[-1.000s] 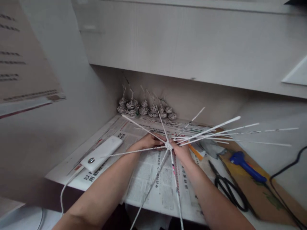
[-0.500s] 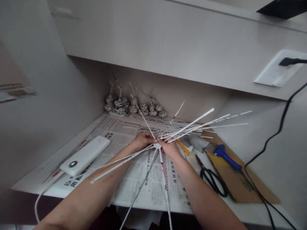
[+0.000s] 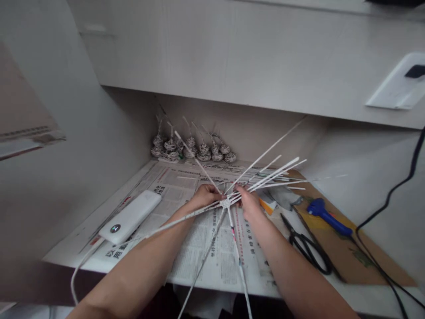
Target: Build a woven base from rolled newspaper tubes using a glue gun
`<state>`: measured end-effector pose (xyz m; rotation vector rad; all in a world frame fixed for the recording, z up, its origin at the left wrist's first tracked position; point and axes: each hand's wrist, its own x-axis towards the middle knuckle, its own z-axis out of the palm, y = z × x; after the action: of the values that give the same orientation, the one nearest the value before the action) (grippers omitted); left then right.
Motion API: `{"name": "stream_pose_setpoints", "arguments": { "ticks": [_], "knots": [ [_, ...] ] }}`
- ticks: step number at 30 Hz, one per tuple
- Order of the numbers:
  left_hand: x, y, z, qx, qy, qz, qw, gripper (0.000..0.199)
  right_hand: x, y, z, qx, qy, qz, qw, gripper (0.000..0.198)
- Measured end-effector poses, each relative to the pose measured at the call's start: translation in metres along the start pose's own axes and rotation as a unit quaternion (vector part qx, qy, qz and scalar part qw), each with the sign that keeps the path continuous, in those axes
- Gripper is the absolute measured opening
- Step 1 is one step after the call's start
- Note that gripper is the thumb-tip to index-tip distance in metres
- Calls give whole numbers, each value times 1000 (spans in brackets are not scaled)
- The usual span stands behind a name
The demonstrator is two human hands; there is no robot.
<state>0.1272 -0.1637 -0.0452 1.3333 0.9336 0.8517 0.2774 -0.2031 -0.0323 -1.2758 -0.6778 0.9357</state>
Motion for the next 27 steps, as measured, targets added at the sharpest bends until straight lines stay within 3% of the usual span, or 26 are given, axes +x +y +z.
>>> {"name": "stream_pose_setpoints", "arguments": {
  "ticks": [2, 4, 6, 8, 12, 20, 23, 27],
  "knots": [
    [-1, 1, 1, -13, -11, -3, 1000, 32, 0, -3, -1, 39, -7, -7, 999, 27],
    [-1, 1, 1, -31, -9, -11, 999, 33, -1, -2, -1, 43, -54, -10, 998, 32],
    [0, 1, 2, -54, 5, -19, 998, 32, -4, 2, 0, 4, -112, -1, 994, 33],
    [0, 0, 2, -75, 21, -27, 997, 31, -7, 7, 1, -42, -131, 8, 990, 29],
    [0, 1, 5, -111, 26, -35, 993, 29, -11, 11, 4, -61, -103, 33, 992, 24],
    [-2, 1, 12, -135, -8, -28, 990, 28, -10, 5, 8, 63, -79, 84, 991, 31],
    [-2, -1, 10, -115, -18, -3, 993, 27, -10, 5, 7, 43, -53, 87, 994, 34],
    [0, -2, 8, -92, 15, 16, 996, 27, -12, 5, 6, -15, -39, 58, 997, 40]
  ]
}}
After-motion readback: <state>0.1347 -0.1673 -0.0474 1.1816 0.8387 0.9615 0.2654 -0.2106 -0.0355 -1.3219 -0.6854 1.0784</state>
